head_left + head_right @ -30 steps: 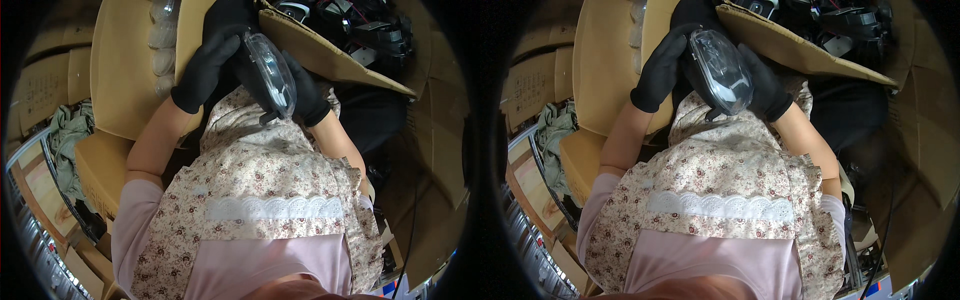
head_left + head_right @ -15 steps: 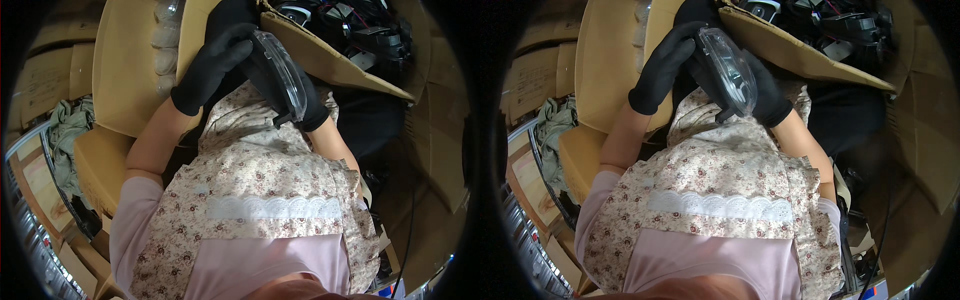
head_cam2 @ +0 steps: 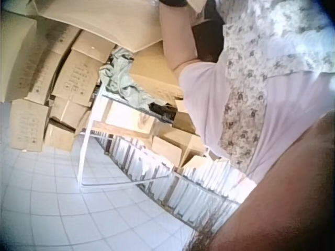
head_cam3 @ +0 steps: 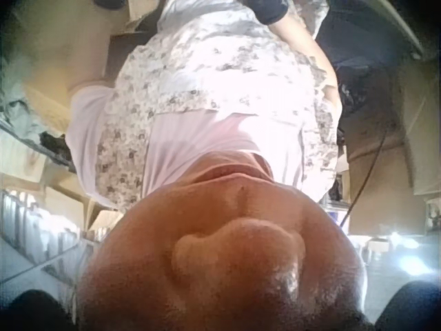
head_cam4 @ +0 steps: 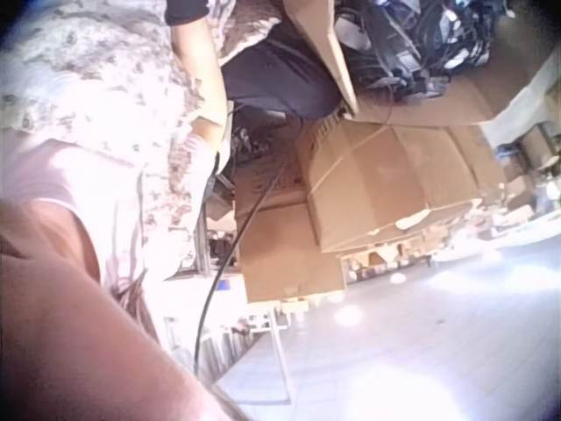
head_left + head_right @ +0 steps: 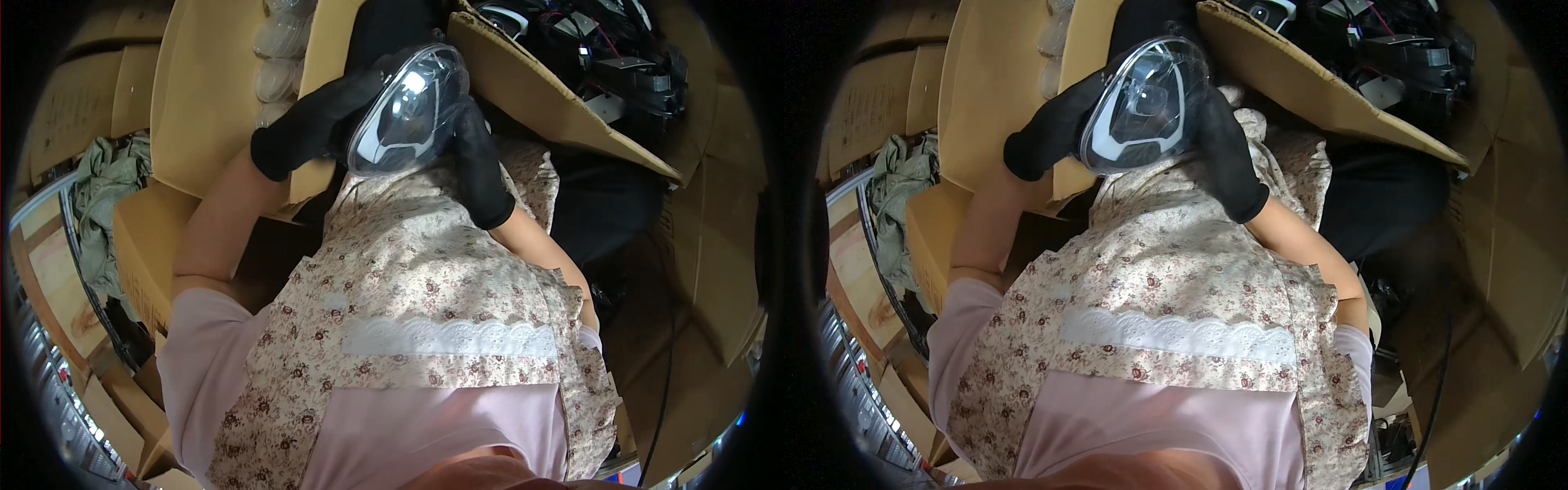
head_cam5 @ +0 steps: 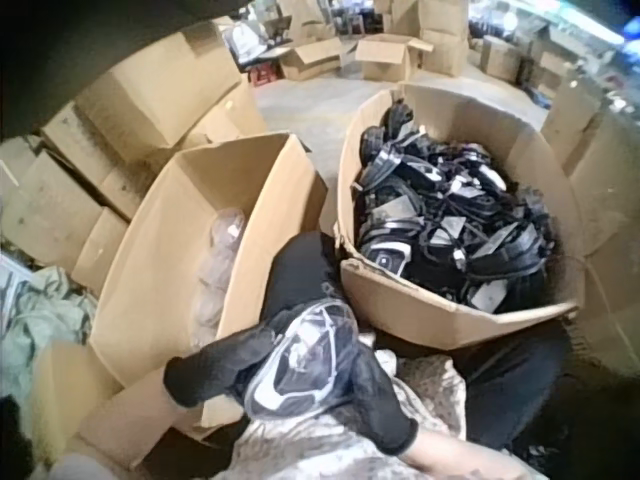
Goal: The person sorts plastic lighting housings, plastic lens covers, and wiring harnesses by hand into different cardboard boxes.
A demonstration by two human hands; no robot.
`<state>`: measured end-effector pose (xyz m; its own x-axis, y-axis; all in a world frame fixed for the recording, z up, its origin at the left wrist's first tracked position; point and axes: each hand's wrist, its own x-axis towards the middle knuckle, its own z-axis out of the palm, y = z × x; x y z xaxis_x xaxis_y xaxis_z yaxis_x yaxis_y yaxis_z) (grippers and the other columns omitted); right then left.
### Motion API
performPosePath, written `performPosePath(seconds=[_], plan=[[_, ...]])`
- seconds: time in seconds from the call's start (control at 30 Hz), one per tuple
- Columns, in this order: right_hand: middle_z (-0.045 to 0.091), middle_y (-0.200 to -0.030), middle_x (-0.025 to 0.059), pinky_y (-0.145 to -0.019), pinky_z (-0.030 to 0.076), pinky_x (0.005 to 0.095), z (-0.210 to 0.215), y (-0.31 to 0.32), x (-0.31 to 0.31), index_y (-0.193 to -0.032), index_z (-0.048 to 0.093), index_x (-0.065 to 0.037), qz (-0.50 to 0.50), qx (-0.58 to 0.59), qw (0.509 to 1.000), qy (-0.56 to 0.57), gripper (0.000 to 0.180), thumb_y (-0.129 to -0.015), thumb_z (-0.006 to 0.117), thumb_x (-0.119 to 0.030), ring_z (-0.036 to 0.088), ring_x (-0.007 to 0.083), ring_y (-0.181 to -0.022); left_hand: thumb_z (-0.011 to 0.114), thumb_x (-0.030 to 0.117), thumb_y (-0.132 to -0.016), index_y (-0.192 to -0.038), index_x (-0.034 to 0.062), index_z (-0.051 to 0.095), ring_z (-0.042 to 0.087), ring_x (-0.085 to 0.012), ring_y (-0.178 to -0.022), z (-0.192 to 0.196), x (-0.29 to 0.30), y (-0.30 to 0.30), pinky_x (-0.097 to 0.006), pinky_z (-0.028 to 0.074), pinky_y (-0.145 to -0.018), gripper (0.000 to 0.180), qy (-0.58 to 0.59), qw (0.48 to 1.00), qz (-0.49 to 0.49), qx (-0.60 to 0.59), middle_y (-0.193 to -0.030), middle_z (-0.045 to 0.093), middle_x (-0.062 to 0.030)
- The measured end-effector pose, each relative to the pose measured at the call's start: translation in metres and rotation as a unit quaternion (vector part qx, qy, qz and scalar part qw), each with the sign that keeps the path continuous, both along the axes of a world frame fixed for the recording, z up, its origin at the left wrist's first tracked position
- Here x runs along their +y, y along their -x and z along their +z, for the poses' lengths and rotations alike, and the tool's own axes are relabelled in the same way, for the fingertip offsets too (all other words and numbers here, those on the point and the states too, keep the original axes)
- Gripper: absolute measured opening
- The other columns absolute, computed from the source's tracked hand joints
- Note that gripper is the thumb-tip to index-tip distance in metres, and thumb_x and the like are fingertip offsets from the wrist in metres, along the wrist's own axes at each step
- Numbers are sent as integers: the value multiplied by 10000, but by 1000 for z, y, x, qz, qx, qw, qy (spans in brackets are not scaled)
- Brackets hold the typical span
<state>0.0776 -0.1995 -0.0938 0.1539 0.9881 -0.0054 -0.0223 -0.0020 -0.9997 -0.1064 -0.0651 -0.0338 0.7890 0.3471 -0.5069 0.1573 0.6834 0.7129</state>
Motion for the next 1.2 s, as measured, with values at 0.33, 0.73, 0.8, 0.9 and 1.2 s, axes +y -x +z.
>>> performPosePath(seconds=[0.33,0.73,0.8,0.9,1.2], plan=[[335,-1434,111,-974,448,332,35,8,-6,-1515,61,-97,5,213,977,9,922,-828,673,-32,447,218,-1242,658,291,-883,-1377,4,392,521,-237,-1176,-9,-50,5,-334,427,-975,631,-519,844,-32,129,-1267,528,-172],[421,-1293,120,-906,493,335,17,5,-5,-1451,183,-91,10,183,983,2,890,-740,711,1,508,202,-1145,569,242,-947,-1341,66,464,580,-308,-1110,-26,-30,6,-350,494,-886,444,-274,946,-60,160,-1267,550,-196],[432,-1288,116,-915,487,334,19,6,-7,-1449,192,-91,-2,195,981,21,907,-730,740,-19,507,199,-1147,561,241,-949,-1356,67,435,566,-312,-1128,-34,-34,6,-352,486,-904,460,-352,932,-82,29,-1300,516,-198],[442,-1283,115,-924,486,339,15,6,-7,-1441,206,-84,-21,193,981,9,922,-716,774,-40,510,199,-1144,556,214,-950,-1362,57,413,541,-326,-1154,-40,-40,5,-362,467,-939,464,-565,817,-112,30,-1323,477,-199],[408,-1341,102,-998,417,355,12,1,-8,-1464,201,-78,-18,227,973,39,946,-736,784,-233,444,214,-1220,789,309,-772,-1397,-46,243,501,-290,-1166,-13,-48,-17,-375,410,-991,902,-434,892,-121,44,-1287,459,-201]])
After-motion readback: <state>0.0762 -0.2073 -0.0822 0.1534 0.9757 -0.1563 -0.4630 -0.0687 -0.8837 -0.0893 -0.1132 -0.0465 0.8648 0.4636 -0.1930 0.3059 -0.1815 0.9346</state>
